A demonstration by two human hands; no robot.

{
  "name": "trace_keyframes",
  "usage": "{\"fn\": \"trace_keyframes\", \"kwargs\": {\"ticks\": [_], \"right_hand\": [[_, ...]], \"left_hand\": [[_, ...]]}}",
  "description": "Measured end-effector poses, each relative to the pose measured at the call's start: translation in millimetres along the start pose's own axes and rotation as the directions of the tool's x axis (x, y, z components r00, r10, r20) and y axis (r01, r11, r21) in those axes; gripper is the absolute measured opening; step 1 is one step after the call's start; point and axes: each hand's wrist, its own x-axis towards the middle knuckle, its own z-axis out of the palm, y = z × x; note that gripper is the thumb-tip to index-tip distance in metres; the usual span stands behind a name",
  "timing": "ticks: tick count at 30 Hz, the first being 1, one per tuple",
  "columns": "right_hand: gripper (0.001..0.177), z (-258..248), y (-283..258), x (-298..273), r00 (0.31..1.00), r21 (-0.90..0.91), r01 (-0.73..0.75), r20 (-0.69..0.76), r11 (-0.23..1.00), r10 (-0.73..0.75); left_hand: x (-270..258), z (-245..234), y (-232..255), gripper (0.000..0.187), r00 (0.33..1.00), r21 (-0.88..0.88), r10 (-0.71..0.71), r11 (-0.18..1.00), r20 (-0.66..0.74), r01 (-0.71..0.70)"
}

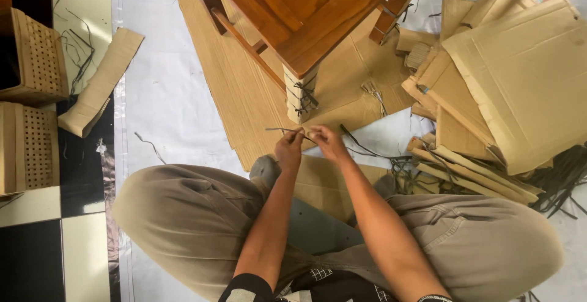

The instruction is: Wrapping the base and legs of a wooden chair with cardboard and plastic ties.

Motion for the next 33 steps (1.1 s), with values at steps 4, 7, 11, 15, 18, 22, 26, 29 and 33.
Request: {"fn": "trace_keyframes", "kwargs": {"ticks": [4, 7, 11, 15, 18, 22, 26, 29, 33], "right_hand": [[0.033, 7, -7, -5, 0.974, 0.015, -0.217, 0.069, 0.976, 0.215], [0.021, -10, 29, 5, 0.959, 0.027, -0.281, -0.024, 0.959, 0.281], [0.024, -40, 20, -2, 0.884, 0.214, -0.410, -0.144, 0.886, 0.444], [0.024, -74, 32, 11, 0.729, 0.629, -0.353, -0.279, 0.693, 0.625], [0.023, -84, 38, 29, 0.677, 0.685, -0.267, -0.367, 0.677, 0.638], [0.022, -60, 5, 59, 0.703, 0.680, -0.256, -0.357, 0.687, 0.615], [0.022, -30, -35, 85, 0.806, 0.593, -0.289, -0.273, 0.752, 0.526], [0.019, -14, -42, 110, 0.879, 0.517, -0.289, -0.191, 0.806, 0.437], [0.013, -1, 14, 150, 0.925, 0.415, -0.299, -0.096, 0.859, 0.368]], "left_hand": [[6, 3, 0, 0.020, 1.000, 0.004, -0.007, 1.000, 0.010, 0.007], [14, 7, -11, 0.020, 0.998, -0.095, -0.055, 0.994, -0.008, 0.054], [23, 8, 1, 0.024, 0.995, -0.214, -0.092, 0.973, -0.034, 0.083], [50, 8, -7, 0.028, 0.986, -0.163, -0.076, 0.985, -0.146, 0.051], [67, 1, 9, 0.028, 0.992, -0.144, 0.005, 0.989, -0.126, -0.024], [87, 1, 21, 0.029, 0.982, -0.228, 0.188, 0.955, -0.029, -0.190], [118, 10, 4, 0.030, 0.964, -0.296, 0.213, 0.942, 0.163, -0.158], [155, 28, -31, 0.030, 0.959, -0.375, 0.113, 0.927, 0.261, -0.008], [132, 17, 19, 0.029, 0.931, -0.383, -0.005, 0.911, 0.366, 0.155]]}}
